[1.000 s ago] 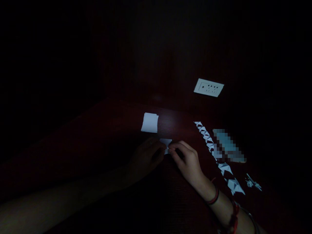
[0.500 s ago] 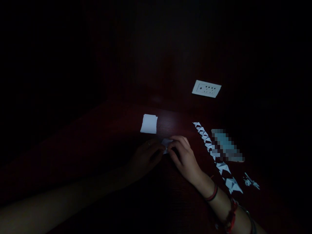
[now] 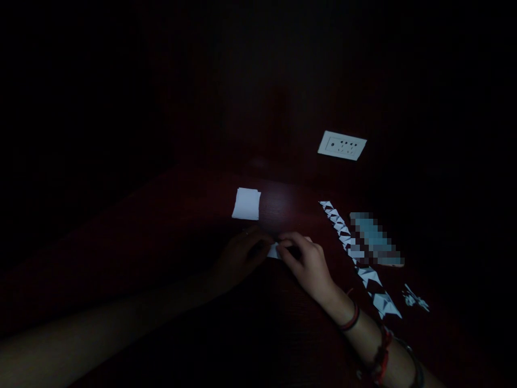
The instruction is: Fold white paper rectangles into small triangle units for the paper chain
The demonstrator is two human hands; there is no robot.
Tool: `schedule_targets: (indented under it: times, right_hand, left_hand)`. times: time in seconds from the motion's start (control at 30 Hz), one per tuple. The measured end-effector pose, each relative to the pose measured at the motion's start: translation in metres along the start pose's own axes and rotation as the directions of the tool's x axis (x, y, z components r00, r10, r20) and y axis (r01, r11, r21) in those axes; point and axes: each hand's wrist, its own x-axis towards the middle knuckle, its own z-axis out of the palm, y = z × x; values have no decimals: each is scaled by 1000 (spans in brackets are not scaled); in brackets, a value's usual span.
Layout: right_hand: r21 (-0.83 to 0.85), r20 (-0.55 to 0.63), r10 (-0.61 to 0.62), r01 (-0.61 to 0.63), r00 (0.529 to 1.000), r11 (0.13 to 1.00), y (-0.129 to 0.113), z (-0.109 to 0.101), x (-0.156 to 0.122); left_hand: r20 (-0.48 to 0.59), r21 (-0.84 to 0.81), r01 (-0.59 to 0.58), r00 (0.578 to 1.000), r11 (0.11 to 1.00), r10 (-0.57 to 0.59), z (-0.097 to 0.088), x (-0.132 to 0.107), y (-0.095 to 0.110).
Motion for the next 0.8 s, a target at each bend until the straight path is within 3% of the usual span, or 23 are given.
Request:
schedule_targets:
  times: [0.17,0.37,0.8]
  right_hand:
    - [9,-20,-25,25,999,1000,1,-1,-1]
    - [16,-58,-12,13,998,1000,-1,-3,-1]
    - [264,76,185,-199,980,944,9,2,2]
  left_hand:
    - [-35,-45,27,999,999,-29,2,1,-4]
    - [33,-139,115,993,984,-111,1,2,-1]
    - [104,-235,234,971,943,-215,3,1,-6]
